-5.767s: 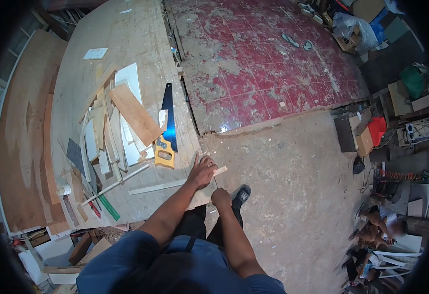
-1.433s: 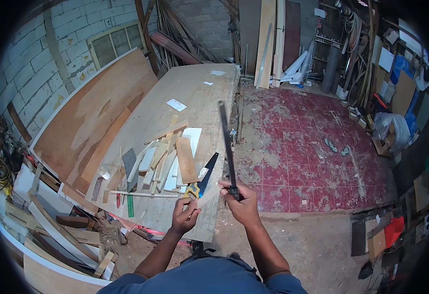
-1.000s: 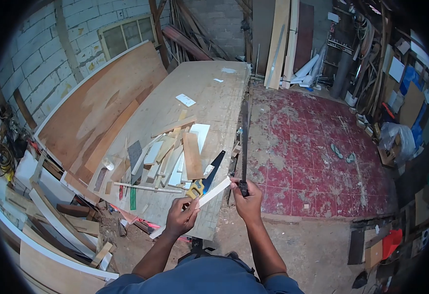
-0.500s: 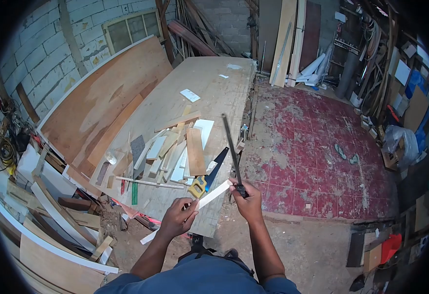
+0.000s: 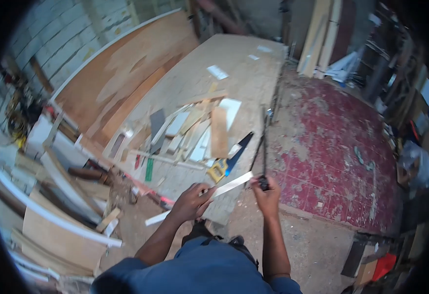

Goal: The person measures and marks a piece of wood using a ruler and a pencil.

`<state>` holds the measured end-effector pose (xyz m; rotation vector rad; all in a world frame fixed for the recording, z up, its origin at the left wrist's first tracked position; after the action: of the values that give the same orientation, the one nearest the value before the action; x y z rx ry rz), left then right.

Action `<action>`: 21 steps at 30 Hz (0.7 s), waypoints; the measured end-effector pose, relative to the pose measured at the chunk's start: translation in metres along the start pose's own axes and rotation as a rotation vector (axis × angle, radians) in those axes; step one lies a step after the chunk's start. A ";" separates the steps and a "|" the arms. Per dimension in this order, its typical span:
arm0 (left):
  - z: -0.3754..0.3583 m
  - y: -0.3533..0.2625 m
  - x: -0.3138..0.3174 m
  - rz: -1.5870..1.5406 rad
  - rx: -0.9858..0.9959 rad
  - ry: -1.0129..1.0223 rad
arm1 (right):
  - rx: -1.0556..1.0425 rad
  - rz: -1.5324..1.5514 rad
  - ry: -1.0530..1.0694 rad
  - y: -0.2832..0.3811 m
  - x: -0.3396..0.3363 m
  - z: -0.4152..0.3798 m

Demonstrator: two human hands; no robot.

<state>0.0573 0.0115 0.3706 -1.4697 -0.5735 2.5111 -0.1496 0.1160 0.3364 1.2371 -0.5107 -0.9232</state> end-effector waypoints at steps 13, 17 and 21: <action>-0.101 0.195 0.169 -0.081 -0.060 0.335 | 0.622 -0.154 0.028 -0.209 0.071 -0.075; -0.101 0.226 0.202 0.048 0.048 0.487 | 0.716 -0.154 0.118 -0.234 0.104 -0.087; -0.101 0.278 0.206 0.087 0.024 0.431 | 0.740 -0.181 0.173 -0.266 0.129 -0.087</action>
<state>0.0546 -0.1480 0.0471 -1.9822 -0.4086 2.1436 -0.0945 0.0472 0.0407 2.0404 -0.6346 -0.7850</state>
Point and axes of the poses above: each hand's wrist, its own z-axis towards the middle knuckle, its own x-axis out of the palm, y = z × x, the point moved 10 cm from there along z, towards the middle knuckle
